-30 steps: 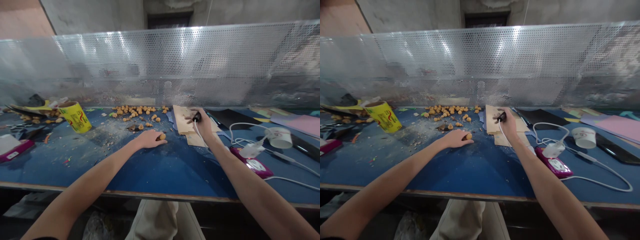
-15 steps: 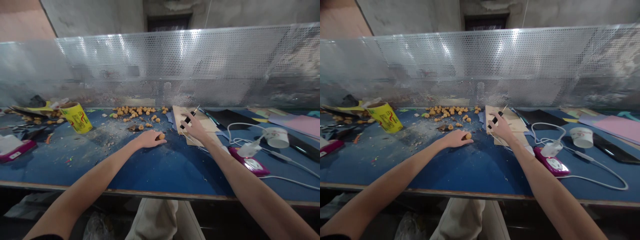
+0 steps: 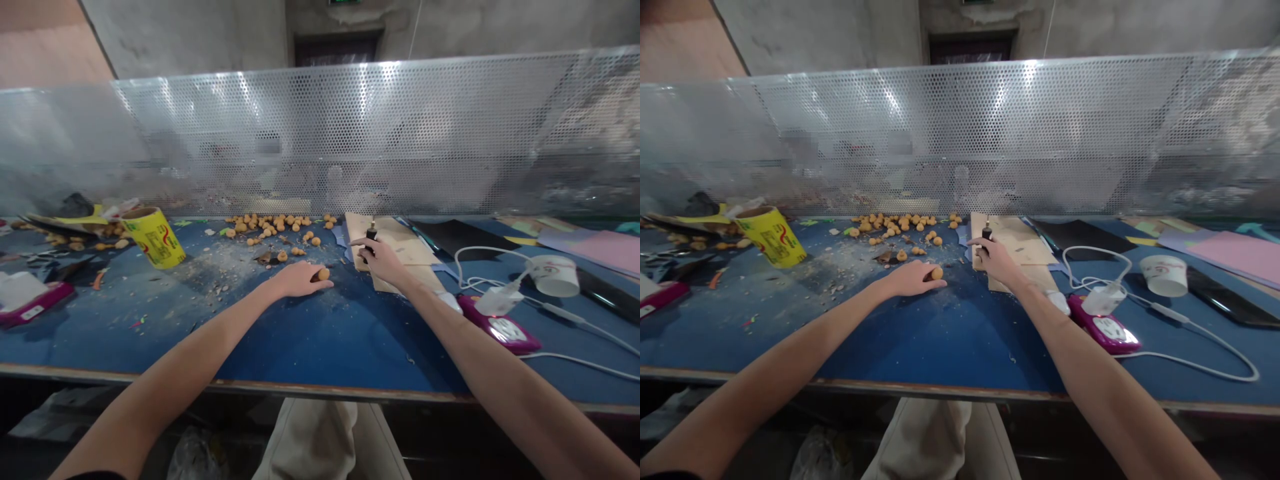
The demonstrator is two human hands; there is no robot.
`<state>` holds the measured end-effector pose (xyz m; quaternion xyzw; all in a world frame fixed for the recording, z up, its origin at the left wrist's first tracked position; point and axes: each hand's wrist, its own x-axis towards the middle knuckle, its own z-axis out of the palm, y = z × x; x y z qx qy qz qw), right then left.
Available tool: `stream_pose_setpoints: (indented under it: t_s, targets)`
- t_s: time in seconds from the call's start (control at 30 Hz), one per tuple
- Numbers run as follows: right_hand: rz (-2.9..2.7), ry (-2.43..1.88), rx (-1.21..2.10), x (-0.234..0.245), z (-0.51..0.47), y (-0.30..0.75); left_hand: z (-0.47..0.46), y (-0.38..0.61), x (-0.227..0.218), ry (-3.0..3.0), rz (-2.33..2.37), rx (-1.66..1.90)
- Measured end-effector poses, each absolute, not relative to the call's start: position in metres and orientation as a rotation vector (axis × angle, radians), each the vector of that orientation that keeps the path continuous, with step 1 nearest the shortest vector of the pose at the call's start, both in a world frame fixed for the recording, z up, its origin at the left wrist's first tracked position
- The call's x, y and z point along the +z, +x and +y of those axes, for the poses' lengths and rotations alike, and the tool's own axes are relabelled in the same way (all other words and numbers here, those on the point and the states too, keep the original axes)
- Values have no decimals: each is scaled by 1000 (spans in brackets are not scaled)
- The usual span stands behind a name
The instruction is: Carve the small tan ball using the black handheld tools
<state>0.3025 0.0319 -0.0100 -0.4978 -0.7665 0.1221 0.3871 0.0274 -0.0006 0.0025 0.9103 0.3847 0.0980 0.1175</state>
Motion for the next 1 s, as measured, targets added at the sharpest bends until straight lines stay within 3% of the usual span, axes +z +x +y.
stream_pose_setpoints:
  t_s: [1.0]
  targets:
    - [-2040, -1260, 226, -10, 31, 303, 0, 27, 1, 2662, 1130, 299]
